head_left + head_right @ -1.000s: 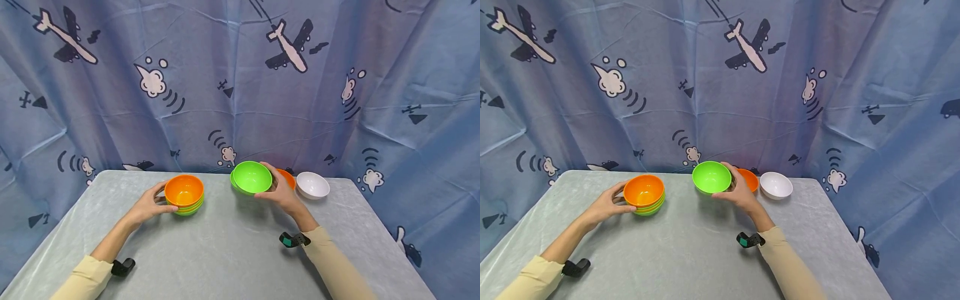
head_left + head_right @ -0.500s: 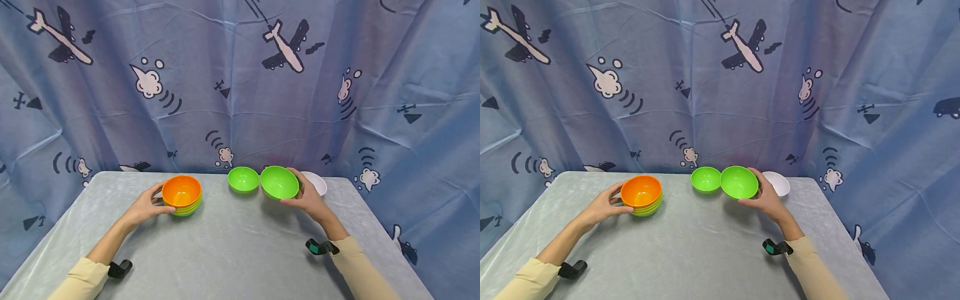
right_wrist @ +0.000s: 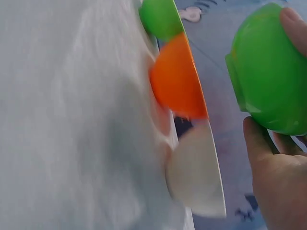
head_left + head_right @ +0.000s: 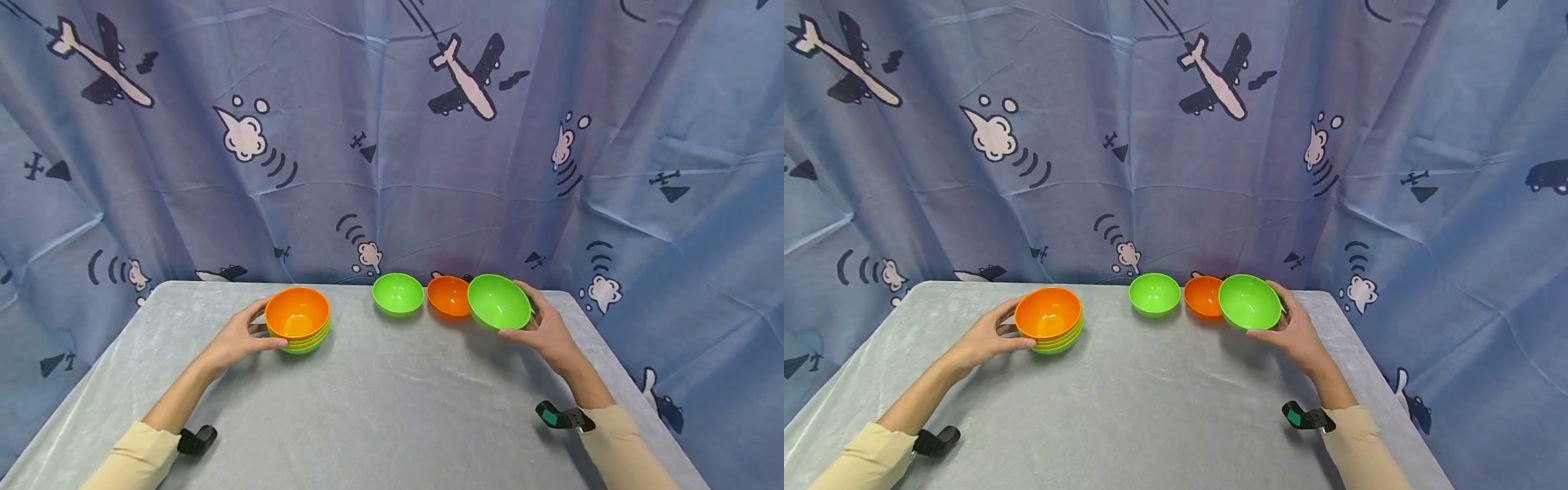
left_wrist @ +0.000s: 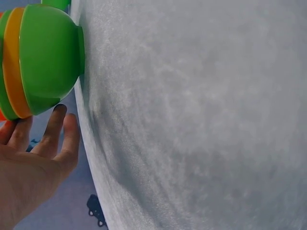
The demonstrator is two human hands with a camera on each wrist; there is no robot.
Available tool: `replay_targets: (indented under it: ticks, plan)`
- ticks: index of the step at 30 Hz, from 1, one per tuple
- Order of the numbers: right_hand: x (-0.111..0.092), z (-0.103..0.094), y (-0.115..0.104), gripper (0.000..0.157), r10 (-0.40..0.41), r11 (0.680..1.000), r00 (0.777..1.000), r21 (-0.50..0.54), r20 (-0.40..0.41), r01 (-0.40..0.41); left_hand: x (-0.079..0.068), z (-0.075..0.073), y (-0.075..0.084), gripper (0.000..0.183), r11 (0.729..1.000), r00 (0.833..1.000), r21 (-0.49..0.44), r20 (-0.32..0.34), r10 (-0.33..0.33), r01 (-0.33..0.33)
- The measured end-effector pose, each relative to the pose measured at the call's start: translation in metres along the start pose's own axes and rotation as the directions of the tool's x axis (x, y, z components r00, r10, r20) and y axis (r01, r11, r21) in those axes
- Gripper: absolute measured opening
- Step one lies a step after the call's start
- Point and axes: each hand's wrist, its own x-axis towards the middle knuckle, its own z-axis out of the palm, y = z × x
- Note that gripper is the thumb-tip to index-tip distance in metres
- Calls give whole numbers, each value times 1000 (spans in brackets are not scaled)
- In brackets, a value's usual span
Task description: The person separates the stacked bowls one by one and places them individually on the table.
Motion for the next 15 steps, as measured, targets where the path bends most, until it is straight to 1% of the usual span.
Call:
replay_targets:
  ticks: [6, 9, 12, 15]
  plan:
    - [-17, -31, 8, 95, -40, 999, 998, -22, -53, 39, -1, 1, 1, 88, 1000, 1000, -3, 4, 12, -12]
    - [-26, -45, 14, 91, -38, 999, 995, -22, -94, 36, -1, 1, 2, 88, 1000, 1000, -6, 5, 11, -11]
    - [-34, -56, 19, 91, -2, 999, 990, -44, -142, -4, -1, 0, 2, 87, 1000, 1000, -5, 5, 6, -6]
    - [-41, -67, 25, 93, 51, 994, 980, -84, -193, -68, -1, 1, 3, 88, 1000, 1000, -5, 7, 4, -4]
